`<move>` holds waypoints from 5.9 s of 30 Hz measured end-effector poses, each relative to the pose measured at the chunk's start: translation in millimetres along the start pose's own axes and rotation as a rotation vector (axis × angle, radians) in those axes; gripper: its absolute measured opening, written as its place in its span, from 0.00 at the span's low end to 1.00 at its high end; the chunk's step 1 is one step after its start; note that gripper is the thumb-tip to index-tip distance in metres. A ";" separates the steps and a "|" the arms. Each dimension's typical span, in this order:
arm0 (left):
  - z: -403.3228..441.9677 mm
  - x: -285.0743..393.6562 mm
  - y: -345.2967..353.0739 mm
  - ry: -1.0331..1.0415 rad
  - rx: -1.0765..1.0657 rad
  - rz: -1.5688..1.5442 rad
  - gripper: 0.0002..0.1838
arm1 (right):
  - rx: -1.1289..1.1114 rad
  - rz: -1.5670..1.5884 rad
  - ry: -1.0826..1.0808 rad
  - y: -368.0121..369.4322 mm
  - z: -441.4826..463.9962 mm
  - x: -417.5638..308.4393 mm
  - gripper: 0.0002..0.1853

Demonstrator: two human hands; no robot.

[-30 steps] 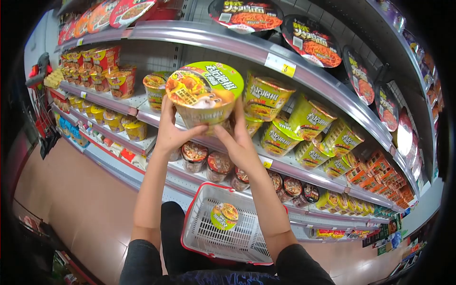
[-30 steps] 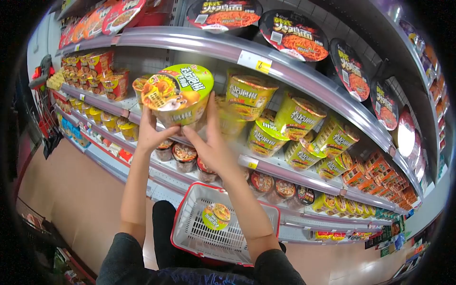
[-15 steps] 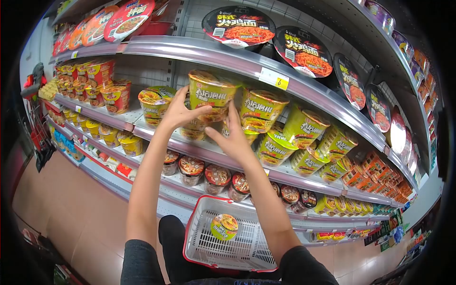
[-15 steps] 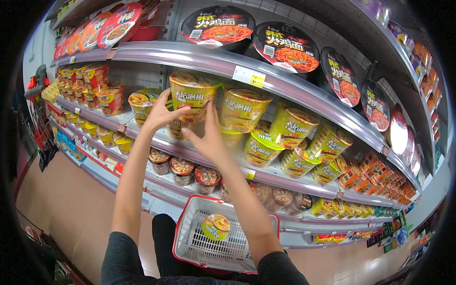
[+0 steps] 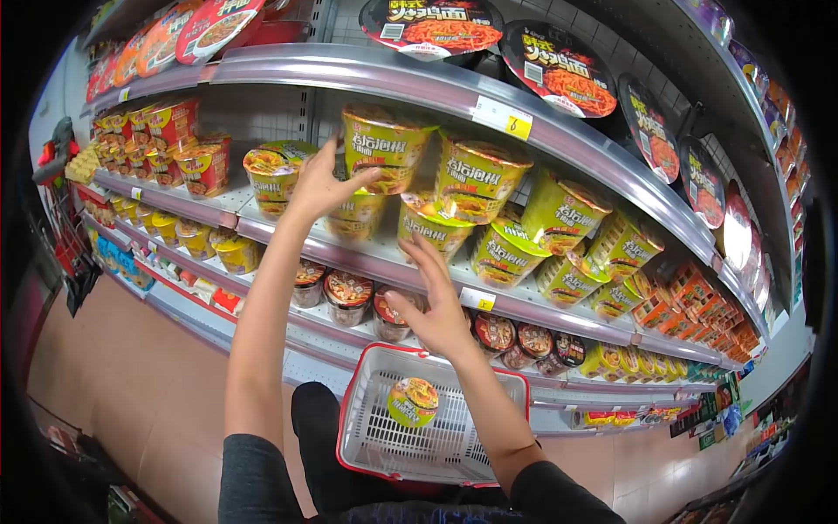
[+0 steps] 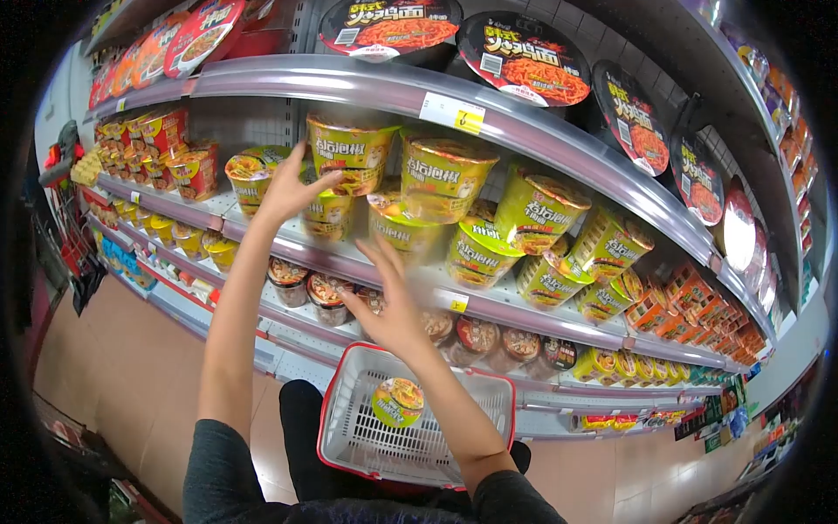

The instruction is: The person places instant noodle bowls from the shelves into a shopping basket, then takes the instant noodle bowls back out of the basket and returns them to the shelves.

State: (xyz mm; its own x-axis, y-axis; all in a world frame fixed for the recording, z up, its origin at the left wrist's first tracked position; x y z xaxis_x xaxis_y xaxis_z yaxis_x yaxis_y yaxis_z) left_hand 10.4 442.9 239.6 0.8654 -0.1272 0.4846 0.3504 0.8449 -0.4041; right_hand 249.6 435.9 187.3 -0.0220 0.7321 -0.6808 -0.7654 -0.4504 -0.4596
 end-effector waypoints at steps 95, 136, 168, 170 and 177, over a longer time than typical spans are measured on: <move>-330.4 117.6 71.3 -0.654 -0.181 -0.999 0.52 | 0.279 0.706 0.724 -30.5 -209.4 49.1 0.27; -306.5 114.3 45.7 -0.225 -0.433 -1.055 0.54 | 0.115 0.847 0.677 -32.3 -245.6 87.6 0.54; -100.3 -17.6 -88.7 0.071 0.586 -0.881 0.56 | -0.282 0.517 -0.165 82.4 87.6 -46.4 0.49; -77.3 -40.1 -93.9 0.109 0.538 -0.724 0.54 | -0.295 0.480 -0.113 89.1 111.0 -42.4 0.50; -38.9 -73.1 -75.0 0.233 0.463 -0.517 0.54 | -0.313 0.360 -0.060 89.7 146.9 -25.9 0.55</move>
State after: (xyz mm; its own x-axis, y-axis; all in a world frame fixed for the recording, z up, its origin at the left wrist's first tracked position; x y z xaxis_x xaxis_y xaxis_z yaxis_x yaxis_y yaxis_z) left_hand -65.2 368.6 204.3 0.7020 -0.6329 0.3266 0.5922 0.7735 0.2259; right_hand 87.0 451.6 247.5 -0.2943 0.5253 -0.7984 -0.4725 -0.8061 -0.3563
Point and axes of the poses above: each hand's wrist, its own z-axis towards the middle knuckle, its own y-axis out of the palm, x = y × z, the point moved 1 cm from there along z, towards the middle knuckle, and after that the axes turned 4 degrees about y, right-handed, at the moved point
